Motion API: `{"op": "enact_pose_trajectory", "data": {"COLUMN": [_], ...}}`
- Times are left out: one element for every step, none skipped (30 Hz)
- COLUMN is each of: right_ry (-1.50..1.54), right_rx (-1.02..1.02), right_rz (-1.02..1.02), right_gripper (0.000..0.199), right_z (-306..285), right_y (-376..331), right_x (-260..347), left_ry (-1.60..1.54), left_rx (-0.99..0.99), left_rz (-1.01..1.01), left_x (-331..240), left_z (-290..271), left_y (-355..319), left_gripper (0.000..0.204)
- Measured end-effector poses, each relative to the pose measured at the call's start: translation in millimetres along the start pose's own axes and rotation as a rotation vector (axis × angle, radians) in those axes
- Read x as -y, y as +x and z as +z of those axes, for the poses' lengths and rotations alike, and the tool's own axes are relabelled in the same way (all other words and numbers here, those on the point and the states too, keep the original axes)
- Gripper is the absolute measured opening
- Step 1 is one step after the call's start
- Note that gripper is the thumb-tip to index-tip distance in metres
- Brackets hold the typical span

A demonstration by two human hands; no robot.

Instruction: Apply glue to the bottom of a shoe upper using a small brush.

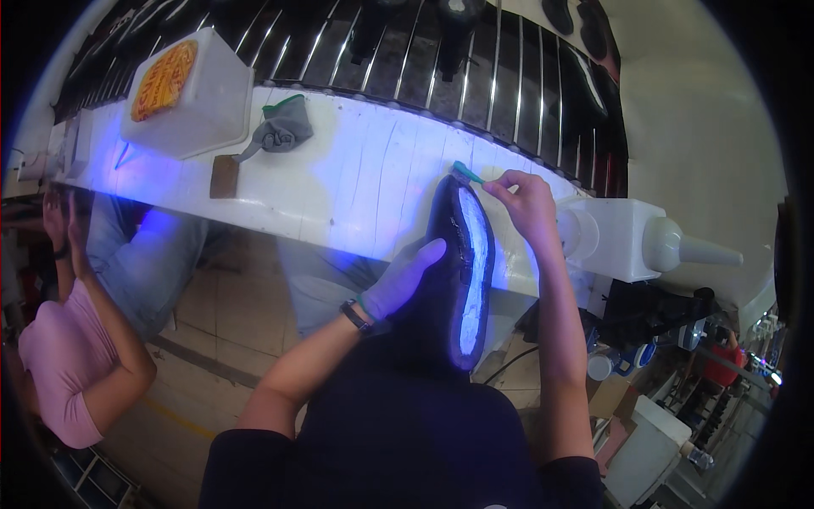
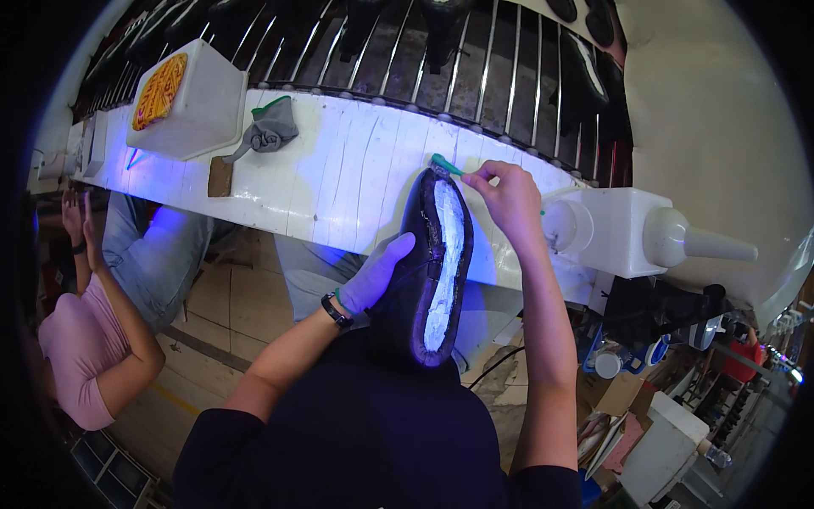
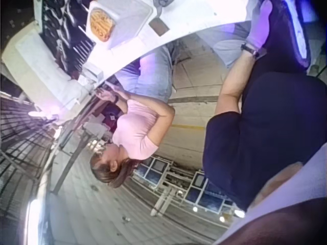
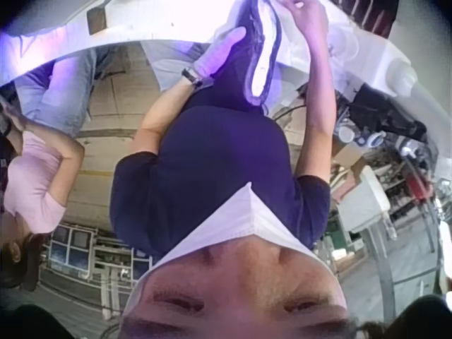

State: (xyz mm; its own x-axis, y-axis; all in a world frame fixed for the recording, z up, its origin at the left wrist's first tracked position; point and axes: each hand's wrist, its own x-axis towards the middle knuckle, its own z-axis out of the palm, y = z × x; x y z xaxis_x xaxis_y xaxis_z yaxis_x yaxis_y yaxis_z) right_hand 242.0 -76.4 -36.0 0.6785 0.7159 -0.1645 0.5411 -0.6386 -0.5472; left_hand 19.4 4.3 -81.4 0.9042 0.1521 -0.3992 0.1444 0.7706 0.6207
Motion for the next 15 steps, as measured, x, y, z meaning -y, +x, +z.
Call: {"op": "enact_pose_trajectory", "data": {"right_ry": [0.04,0.039,0.126,0.211,0.208,0.308,0.41,0.409,0.404,0.399,0.399,0.456,0.513,0.514,0.502], "right_rx": [0.026,0.031,0.119,0.205,0.208,0.283,0.358,0.362,0.411,0.461,0.464,0.522,0.576,0.574,0.551], "right_rz": [-0.023,-0.027,-0.016,-0.001,0.001,-0.025,-0.051,-0.048,-0.069,-0.092,-0.09,-0.091,-0.092,-0.092,-0.069], "right_gripper": [0.025,0.025,0.023,0.022,0.022,0.02,0.018,0.018,0.014,0.011,0.011,0.011,0.012,0.012,0.014], "right_z": [-1,-4,-9,-13,-16,-18,-21,-23,-27,-30,-33,-35,-37,-38,-39], "right_y": [4,6,7,7,7,6,6,5,4,3,2,-1,-2,-3,-4], "right_x": [-1,-2,-2,-2,-5,-7,-9,-10,-10,-10,-10,-10,-9,-9,-8], "left_ry": [0.009,0.019,0.015,0.056,0.096,0.091,0.084,0.077,0.073,0.079,0.085,0.083,0.085,0.086,0.088], "left_rx": [-0.004,-0.009,-0.013,-0.012,-0.011,-0.012,0.0,0.012,0.011,0.01,0.009,0.007,0.006,0.005,0.006], "left_rz": [0.002,0.003,0.005,0.013,0.021,0.02,0.004,-0.013,-0.015,0.003,0.021,0.02,0.013,0.005,0.005], "left_x": [1,2,2,3,3,3,0,-2,-2,-3,-3,-4,-5,-6,-6], "left_z": [-1,-2,-3,-3,-2,-3,-2,-1,0,0,0,1,2,3,3], "left_y": [0,0,1,2,2,2,1,0,0,0,0,-2,-2,-2,-2], "left_gripper": [0.053,0.053,0.053,0.053,0.054,0.054,0.054,0.054,0.054,0.054,0.054,0.054,0.054,0.054,0.054]}}
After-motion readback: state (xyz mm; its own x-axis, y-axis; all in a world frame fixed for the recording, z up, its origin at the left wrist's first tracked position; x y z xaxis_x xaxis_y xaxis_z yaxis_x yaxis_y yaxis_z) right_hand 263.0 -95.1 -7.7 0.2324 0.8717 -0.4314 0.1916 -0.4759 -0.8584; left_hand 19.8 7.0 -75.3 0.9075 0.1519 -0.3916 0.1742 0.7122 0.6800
